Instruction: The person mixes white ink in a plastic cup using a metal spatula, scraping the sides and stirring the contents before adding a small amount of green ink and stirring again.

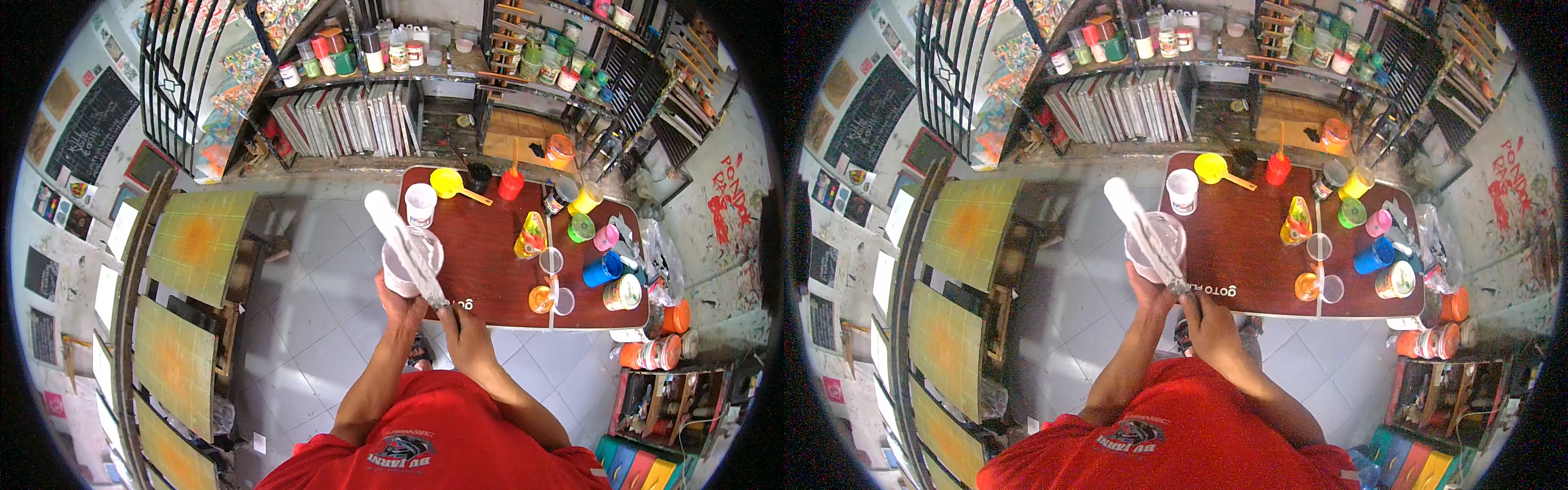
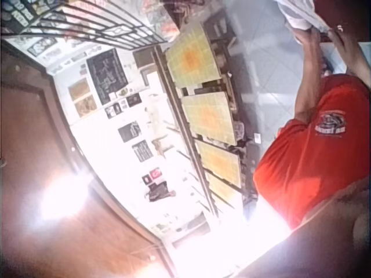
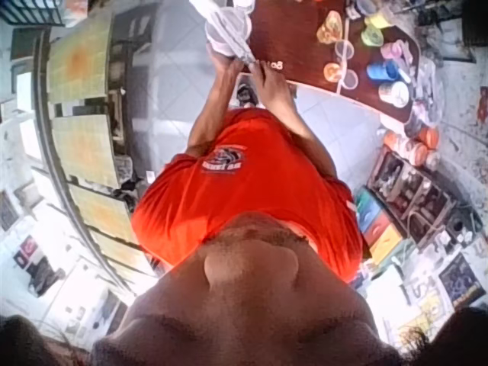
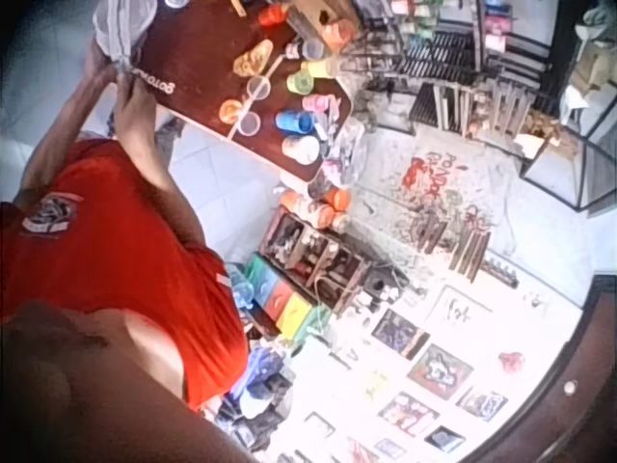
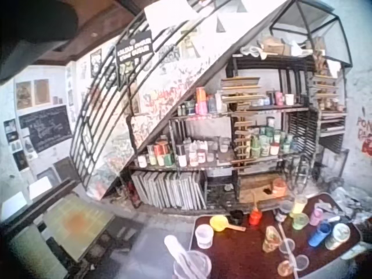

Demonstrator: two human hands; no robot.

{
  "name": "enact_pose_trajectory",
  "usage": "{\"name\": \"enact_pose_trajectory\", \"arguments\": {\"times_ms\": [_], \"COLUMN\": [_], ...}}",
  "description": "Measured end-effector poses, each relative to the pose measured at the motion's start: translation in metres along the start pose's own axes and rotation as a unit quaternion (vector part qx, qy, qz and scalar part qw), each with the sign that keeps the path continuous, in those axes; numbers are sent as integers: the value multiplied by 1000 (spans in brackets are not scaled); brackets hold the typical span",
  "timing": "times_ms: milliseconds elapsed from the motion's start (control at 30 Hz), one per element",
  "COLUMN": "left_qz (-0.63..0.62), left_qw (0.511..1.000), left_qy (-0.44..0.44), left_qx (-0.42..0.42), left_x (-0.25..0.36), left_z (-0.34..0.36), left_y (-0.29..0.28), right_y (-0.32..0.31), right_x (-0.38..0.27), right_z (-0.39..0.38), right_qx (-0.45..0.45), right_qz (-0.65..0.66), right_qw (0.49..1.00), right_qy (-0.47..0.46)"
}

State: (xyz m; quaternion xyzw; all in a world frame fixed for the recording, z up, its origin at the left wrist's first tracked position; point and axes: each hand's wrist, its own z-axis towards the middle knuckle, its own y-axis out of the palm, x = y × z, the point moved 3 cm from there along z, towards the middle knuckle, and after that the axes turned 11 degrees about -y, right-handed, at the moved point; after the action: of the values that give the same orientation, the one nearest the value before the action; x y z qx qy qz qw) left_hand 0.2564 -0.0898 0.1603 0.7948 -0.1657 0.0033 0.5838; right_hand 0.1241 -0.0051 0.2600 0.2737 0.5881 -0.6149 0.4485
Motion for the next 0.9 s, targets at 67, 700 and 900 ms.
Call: {"name": "enact_pose_trajectory", "arguments": {"times_ms": [67,700,900], "left_qz": [-35,-16,-20], "left_qw": [999,998,996], "left_qy": [21,61,76], "left_qx": [7,-5,34], "left_x": [4,60,65], "left_z": [3,21,22], "left_y": [-3,-11,-12], "right_y": [-2,-32,-57], "right_x": [-4,7,-11], "right_z": [-7,-54,-68], "right_qx": [-21,-181,-190], "right_qz": [-9,-84,-64], "right_qw": [999,971,959], "right_qy": [28,132,198]}}
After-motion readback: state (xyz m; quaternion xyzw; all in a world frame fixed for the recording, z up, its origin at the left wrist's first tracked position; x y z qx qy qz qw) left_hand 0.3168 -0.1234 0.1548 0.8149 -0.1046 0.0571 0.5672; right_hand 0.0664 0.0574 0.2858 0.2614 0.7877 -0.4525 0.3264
